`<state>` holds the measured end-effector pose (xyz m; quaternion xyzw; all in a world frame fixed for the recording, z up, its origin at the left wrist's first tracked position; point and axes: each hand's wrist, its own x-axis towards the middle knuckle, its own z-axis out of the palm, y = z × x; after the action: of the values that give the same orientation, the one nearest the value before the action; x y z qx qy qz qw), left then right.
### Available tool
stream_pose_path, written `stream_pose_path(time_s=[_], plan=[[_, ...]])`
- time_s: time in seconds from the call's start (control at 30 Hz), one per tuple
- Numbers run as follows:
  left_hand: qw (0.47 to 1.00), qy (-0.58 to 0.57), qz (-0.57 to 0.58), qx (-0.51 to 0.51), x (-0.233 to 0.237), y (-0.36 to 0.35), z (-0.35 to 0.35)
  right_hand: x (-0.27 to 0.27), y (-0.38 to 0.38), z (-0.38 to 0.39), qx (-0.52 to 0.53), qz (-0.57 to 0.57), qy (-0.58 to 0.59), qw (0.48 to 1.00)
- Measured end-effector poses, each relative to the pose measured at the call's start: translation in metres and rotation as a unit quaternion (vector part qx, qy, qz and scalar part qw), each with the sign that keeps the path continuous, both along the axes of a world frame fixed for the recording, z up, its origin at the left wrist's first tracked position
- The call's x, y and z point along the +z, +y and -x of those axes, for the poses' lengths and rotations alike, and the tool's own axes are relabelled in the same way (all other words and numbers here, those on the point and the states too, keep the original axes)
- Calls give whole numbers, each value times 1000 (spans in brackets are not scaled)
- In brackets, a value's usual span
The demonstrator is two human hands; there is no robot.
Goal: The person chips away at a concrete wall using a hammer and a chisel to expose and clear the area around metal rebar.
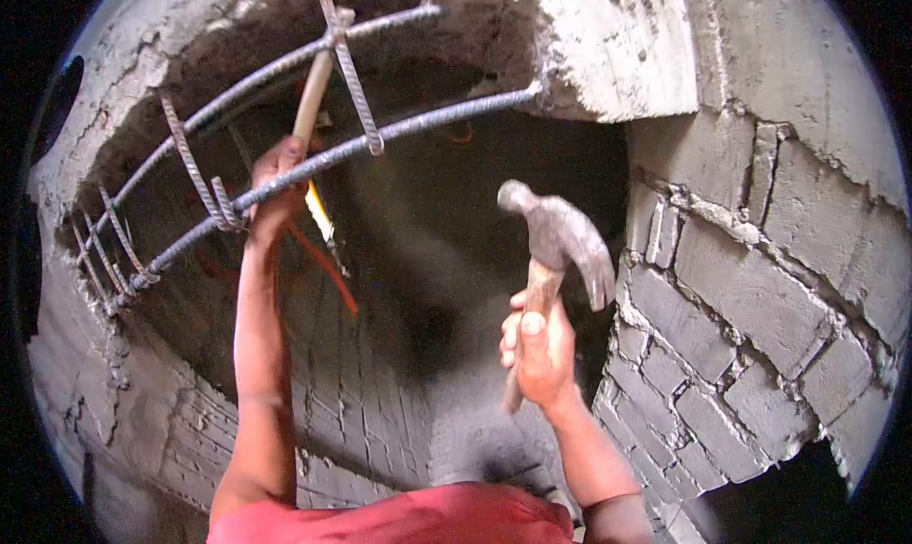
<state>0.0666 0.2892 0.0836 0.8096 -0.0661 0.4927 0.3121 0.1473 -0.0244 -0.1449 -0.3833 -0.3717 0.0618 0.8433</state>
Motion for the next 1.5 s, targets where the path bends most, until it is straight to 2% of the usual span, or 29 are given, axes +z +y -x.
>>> stream_pose_path(time_s=[0.07,0.1,0.23,0.37,0.5,0.57,0.6,0.7,0.87,0.97,1.17,1.2,1.23,1.3,1.37,1.5], plan=[[997,-26,-44,53,2,-6,2,12,-9,-10,-49,25,-54,997],[998,-21,-29,58,3,-14,4,21,-15,-16,-83,43,-105,990],[991,-71,-47,105,1,-13,-1,41,-22,-27,-108,38,-152,982],[982,-99,-76,143,2,-16,0,46,-22,-33,-104,-4,-160,982],[978,-121,-126,113,4,-6,-5,50,-36,-38,-135,14,-172,976],[995,-78,-37,56,1,-4,-2,43,-47,-38,-141,30,-151,978],[995,-76,-46,36,0,-7,-3,37,-53,-39,-137,39,-159,977],[994,-59,-33,80,-2,-18,-1,11,-62,-44,-168,51,-145,974],[989,-70,-67,111,0,-19,-1,-20,-62,-51,-139,3,-111,984],[990,-81,-67,91,0,-9,-1,-17,-57,-44,-131,-19,-86,987],[984,-95,-97,116,0,-12,-3,2,-48,-38,-141,-15,-112,984],[987,-73,-63,129,2,-10,-1,8,-47,-35,-154,-10,-130,979],[988,-74,-57,124,3,-8,-2,18,-39,-30,-211,-28,-139,967],[971,-118,-126,168,1,-4,-4,41,-41,-26,-268,27,-213,939],[978,-96,-75,170,0,-5,-2,66,-42,-31,-315,68,-287,902],[978,-63,-66,186,5,-29,10,141,-45,-23,-402,164,-354,828]])
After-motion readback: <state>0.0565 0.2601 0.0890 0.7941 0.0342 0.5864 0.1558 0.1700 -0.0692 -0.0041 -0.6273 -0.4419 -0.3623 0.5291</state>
